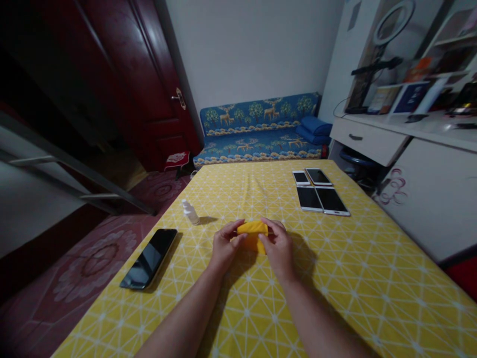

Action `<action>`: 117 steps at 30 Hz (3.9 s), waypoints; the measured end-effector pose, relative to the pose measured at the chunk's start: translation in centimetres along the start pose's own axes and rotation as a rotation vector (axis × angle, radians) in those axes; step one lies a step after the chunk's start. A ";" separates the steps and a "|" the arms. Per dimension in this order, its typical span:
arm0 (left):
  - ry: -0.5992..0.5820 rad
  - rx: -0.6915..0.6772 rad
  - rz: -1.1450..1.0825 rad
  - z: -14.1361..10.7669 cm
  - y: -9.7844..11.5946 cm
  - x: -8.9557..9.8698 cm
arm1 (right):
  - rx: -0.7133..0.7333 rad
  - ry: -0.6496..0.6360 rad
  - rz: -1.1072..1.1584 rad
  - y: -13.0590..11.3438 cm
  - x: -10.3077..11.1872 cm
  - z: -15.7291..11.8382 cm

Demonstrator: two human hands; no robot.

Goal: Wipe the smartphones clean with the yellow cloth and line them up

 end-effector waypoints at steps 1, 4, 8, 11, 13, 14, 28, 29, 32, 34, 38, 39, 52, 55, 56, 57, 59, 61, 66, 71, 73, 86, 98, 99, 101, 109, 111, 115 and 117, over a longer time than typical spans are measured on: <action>-0.006 -0.029 0.048 0.0 0.5 -0.1 | 0.013 0.015 -0.022 -0.2 0.2 0.0; -0.006 -0.086 0.113 -0.2 1.5 -0.3 | 0.050 0.055 -0.069 -0.9 0.6 -0.1; 0.028 -0.108 0.124 -0.3 1.7 0.2 | 0.101 0.087 -0.122 -2.1 1.0 -0.3; 0.024 -0.117 0.142 -0.3 2.1 0.2 | 0.124 0.109 -0.134 -2.8 1.3 -0.4; 0.024 -0.142 0.146 -0.3 2.6 0.1 | 0.125 0.142 -0.142 -3.1 1.7 -0.4; 0.031 -0.160 0.146 -0.3 2.9 0.1 | 0.124 0.165 -0.146 -3.2 1.9 -0.4; 0.141 0.170 -0.214 -0.4 -1.5 1.0 | -0.194 -0.008 0.068 -0.7 0.5 -0.6; 0.149 0.188 -0.252 -0.5 -1.7 1.0 | -0.195 -0.013 0.076 -0.7 0.4 -0.6; 0.141 0.236 -0.355 -0.5 -2.2 0.8 | -0.226 -0.074 0.105 -0.4 -0.4 -0.7; 0.125 0.244 -0.385 -0.5 -2.4 0.6 | -0.255 -0.130 0.151 0.0 -1.1 -0.9; 0.112 0.261 -0.392 -0.5 -2.7 0.5 | -0.304 -0.239 0.240 0.7 -2.4 -1.4; 0.114 0.270 -0.393 -0.5 -2.8 0.5 | -0.317 -0.261 0.246 0.9 -2.7 -1.5; 0.142 0.314 -0.360 -0.7 -2.9 0.5 | -0.279 -0.229 0.134 1.9 -2.4 -1.2; 0.134 0.315 -0.345 -0.8 -2.9 0.4 | -0.248 -0.195 0.058 1.6 -2.0 -0.9; 0.129 0.318 -0.338 -0.8 -2.9 0.4 | -0.242 -0.189 0.043 1.4 -1.9 -0.9; 0.128 0.322 -0.331 -0.8 -3.0 0.4 | -0.238 -0.186 0.035 1.3 -1.8 -0.9; 0.136 0.323 -0.323 -0.8 -3.1 0.5 | -0.239 -0.194 0.034 1.1 -1.9 -0.9; 0.152 0.314 -0.327 -0.7 -3.0 0.6 | -0.254 -0.214 0.060 1.1 -2.1 -1.0; 0.152 0.298 -0.346 -0.7 -2.6 0.5 | -0.274 -0.266 0.134 0.9 -2.7 -1.4; 0.136 0.290 -0.340 -0.7 -2.6 0.4 | -0.291 -0.403 0.201 0.3 -4.1 -1.9; 0.131 0.294 -0.344 -0.7 -2.7 0.3 | -0.310 -0.402 0.201 0.4 -4.2 -1.9; 0.009 0.309 -0.326 -0.8 -2.7 -0.7 | -0.336 -0.338 0.195 1.6 -3.7 -1.7; -0.012 0.291 -0.320 -0.8 -2.3 -0.9 | -0.298 -0.307 0.052 2.0 -3.2 -1.4; -0.011 0.291 -0.318 -0.8 -2.3 -0.9 | -0.295 -0.306 0.044 2.1 -3.1 -1.4; -0.013 0.290 -0.317 -0.8 -2.1 -1.0 | -0.298 -0.308 0.051 2.1 -3.2 -1.4; -0.086 0.405 -0.456 -1.5 -2.0 -1.9 | -0.370 -0.345 0.165 2.0 -3.6 -1.8; -0.111 0.432 -0.466 -1.6 -2.2 -2.0 | -0.372 -0.359 0.170 1.9 -3.7 -1.8; -0.154 0.466 -0.448 -1.7 -2.5 -2.0 | -0.344 -0.374 0.156 1.7 -3.7 -1.7; -0.160 0.473 -0.442 -1.7 -2.4 -2.0 | -0.328 -0.388 0.155 1.6 -3.8 -1.7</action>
Point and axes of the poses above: each hand's wrist, its own z-axis towards the middle knuckle, its own x-axis out of the back of the hand, y = z × x, the point moved 10 cm from there along z, towards the middle knuckle, and after that the axes turned 12 degrees about -z, right-handed, at the moved point
